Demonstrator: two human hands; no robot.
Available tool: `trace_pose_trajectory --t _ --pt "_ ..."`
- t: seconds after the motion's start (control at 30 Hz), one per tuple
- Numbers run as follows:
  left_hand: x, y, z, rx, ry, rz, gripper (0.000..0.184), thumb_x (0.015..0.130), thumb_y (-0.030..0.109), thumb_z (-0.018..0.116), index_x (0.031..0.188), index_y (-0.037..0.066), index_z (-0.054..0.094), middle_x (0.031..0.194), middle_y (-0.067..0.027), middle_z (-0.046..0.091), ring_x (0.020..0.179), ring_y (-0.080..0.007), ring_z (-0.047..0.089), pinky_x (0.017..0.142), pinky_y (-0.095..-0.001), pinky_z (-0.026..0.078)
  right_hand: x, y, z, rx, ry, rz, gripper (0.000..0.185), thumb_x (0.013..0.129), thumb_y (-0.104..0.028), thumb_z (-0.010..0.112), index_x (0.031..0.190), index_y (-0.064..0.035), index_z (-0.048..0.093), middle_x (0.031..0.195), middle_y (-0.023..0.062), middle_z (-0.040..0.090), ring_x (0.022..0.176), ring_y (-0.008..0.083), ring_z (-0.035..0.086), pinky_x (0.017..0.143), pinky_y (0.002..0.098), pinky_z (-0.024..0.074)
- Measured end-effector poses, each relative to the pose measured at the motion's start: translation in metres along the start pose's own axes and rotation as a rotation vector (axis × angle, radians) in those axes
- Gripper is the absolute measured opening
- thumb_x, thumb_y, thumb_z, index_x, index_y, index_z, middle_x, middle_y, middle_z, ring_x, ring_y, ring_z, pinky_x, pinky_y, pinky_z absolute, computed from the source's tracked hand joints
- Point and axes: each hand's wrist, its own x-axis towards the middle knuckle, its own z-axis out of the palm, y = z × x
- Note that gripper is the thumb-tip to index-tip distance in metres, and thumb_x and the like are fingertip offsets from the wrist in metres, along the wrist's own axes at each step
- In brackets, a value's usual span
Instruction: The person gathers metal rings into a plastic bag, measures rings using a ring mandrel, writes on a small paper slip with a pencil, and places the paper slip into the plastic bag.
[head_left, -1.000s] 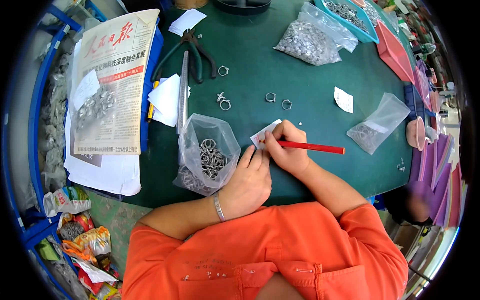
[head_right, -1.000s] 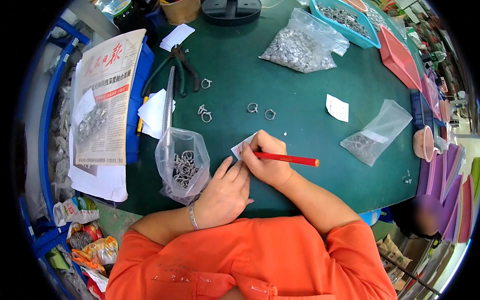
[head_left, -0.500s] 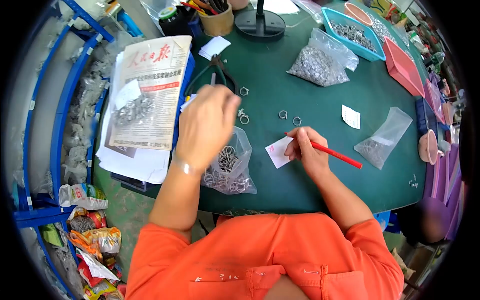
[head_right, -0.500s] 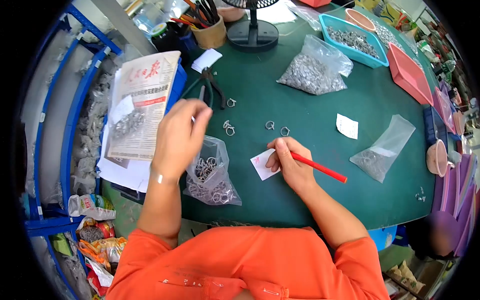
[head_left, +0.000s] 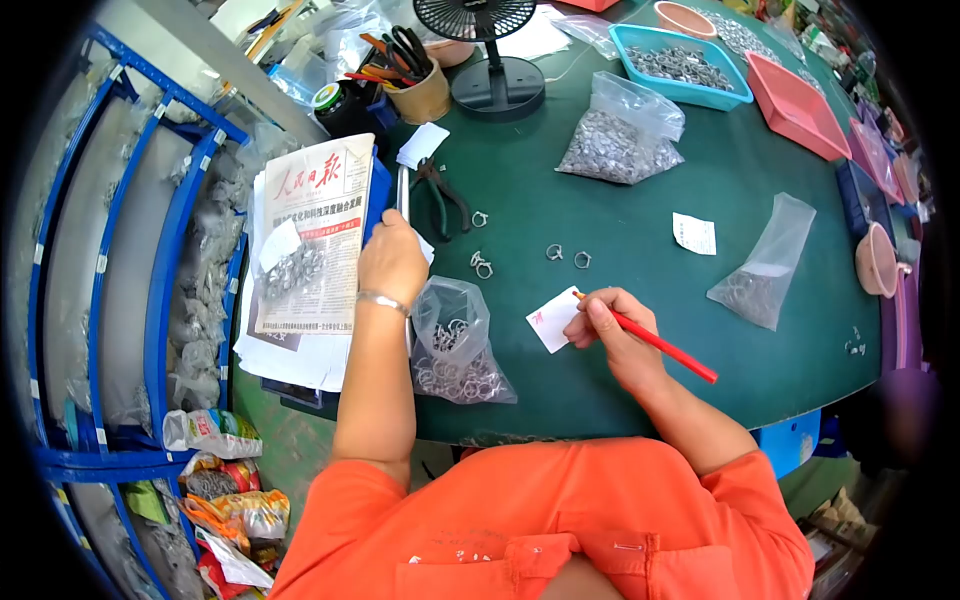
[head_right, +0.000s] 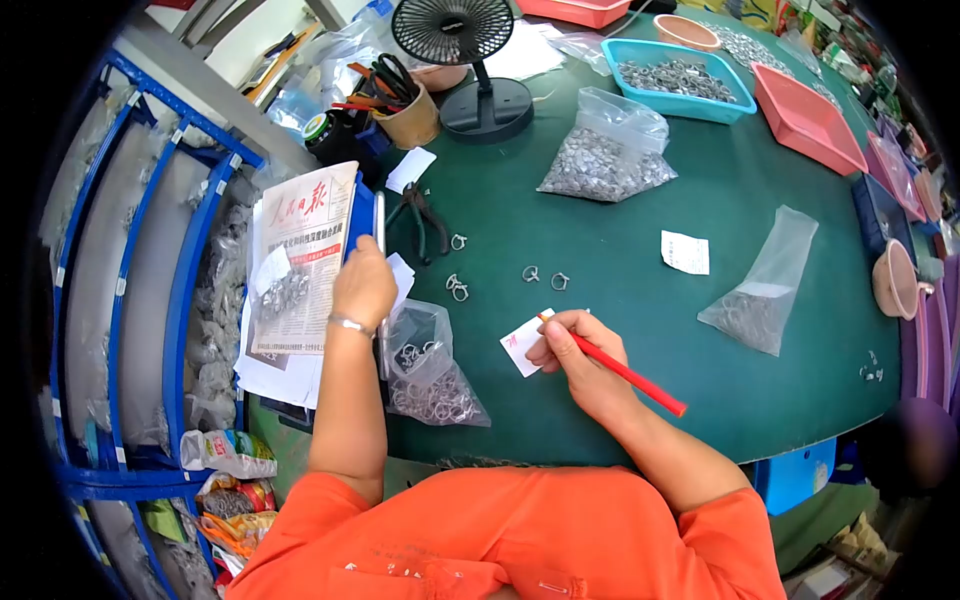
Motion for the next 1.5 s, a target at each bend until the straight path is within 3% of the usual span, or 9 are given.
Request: trace_pose_trajectory --t 0.33,0.37,0.47,0.63,0.9,1.03,1.2,1.43,1.5 --pt "-0.003 0.091 -0.091 -0.7 0.466 0.42 0.027 0.092 0.017 0.055 0.107 -0.004 0.047 0.087 -0.0224 0.059 0.073 -0.043 0.058 0.066 -0.0481 0.046 0.053 -0.019 0.046 -0.237 0.168 -0.532 0.037 0.09 -0.01 0.064 0.124 0.0003 0.052 0.107 0.0095 0.064 0.093 0.0142 0.062 0.079 0.0254 0.0496" --pt "0.0 0.097 -0.09 -0.816 0.416 0.438 0.029 0.094 0.02 0.057 0.111 -0.004 0.053 0.085 -0.0116 0.063 0.073 -0.0176 0.06 0.065 -0.0321 0.049 0.056 -0.02 0.045 -0.282 0.203 -0.554 0.04 0.089 -0.009 0.066 0.124 0.0002 0.052 0.106 0.0085 0.064 0.092 0.0134 0.061 0.078 0.025 0.0494" --pt "0.011 0.113 -0.08 -0.984 0.063 0.563 0.031 0.098 0.026 0.053 0.111 -0.001 0.059 0.088 -0.0049 0.063 0.074 -0.0091 0.058 0.069 -0.0278 0.05 0.059 -0.018 0.04 0.037 0.161 -0.255 0.04 0.089 -0.012 0.066 0.125 -0.0001 0.052 0.081 -0.0021 0.051 0.067 0.0056 0.049 0.059 0.0203 0.0434" --pt "0.051 0.07 0.009 -0.012 -0.154 0.566 0.025 0.085 0.009 0.062 0.11 0.006 0.065 0.104 -0.0168 0.062 0.096 -0.0358 0.061 0.083 -0.0413 0.049 0.029 -0.018 0.007 0.042 0.211 -0.06 0.035 0.092 -0.011 0.062 0.124 -0.0004 0.054 0.075 -0.0034 0.051 0.057 0.0028 0.044 0.048 0.0188 0.0362" --pt "0.049 0.052 0.047 -0.31 -0.138 0.482 0.007 0.079 0.007 0.067 0.084 0.003 0.07 0.087 -0.0155 0.063 0.088 -0.034 0.062 0.08 -0.0399 0.049 -0.002 -0.031 -0.003 0.088 0.094 0.033 0.04 0.092 -0.016 0.064 0.127 -0.0011 0.052 0.075 -0.0006 0.053 0.052 0.0055 0.045 0.046 0.0204 0.0344" --pt "0.043 0.06 0.017 -1.203 -0.374 0.025 0.023 0.09 0.022 0.065 0.095 0.001 0.07 0.085 -0.0026 0.065 0.073 -0.0088 0.058 0.064 -0.0247 0.048 -0.005 -0.029 -0.013 0.529 -0.101 0.207 0.038 0.095 -0.02 0.059 0.128 -0.0021 0.051 0.072 0.0053 0.055 0.048 0.0075 0.042 0.043 0.0221 0.0318" --pt "0.025 0.047 0.003 -2.046 -0.606 -0.082 0.022 0.096 0.02 0.057 0.104 0.0 0.062 0.086 -0.0031 0.061 0.076 -0.0111 0.06 0.065 -0.0208 0.049 -0.005 -0.034 -0.012 0.707 -0.226 0.274 0.038 0.096 -0.021 0.056 0.128 -0.0021 0.05 0.072 0.0073 0.056 0.046 0.0092 0.041 0.041 0.0229 0.0312" --pt "0.004 0.04 0.011 -2.451 -0.485 -0.113 0.016 0.095 0.015 0.058 0.096 -0.001 0.063 0.092 -0.0086 0.066 0.092 -0.0162 0.065 0.075 -0.024 0.055 -0.008 -0.038 0.001 -0.04 0.046 0.133 0.032 0.092 -0.015 0.063 0.12 -0.0002 0.058 0.076 0.0047 0.06 0.061 0.0097 0.056 0.051 0.0236 0.0452" --pt "0.002 0.039 0.011 -2.469 -0.468 -0.1 0.016 0.094 0.015 0.059 0.096 0.0 0.064 0.094 -0.0085 0.066 0.093 -0.0167 0.065 0.077 -0.0257 0.055 -0.007 -0.027 -0.002 -0.426 0.045 -0.235 0.031 0.088 -0.01 0.067 0.116 0.0005 0.06 0.079 0.0057 0.063 0.065 0.0107 0.058 0.057 0.024 0.0471"
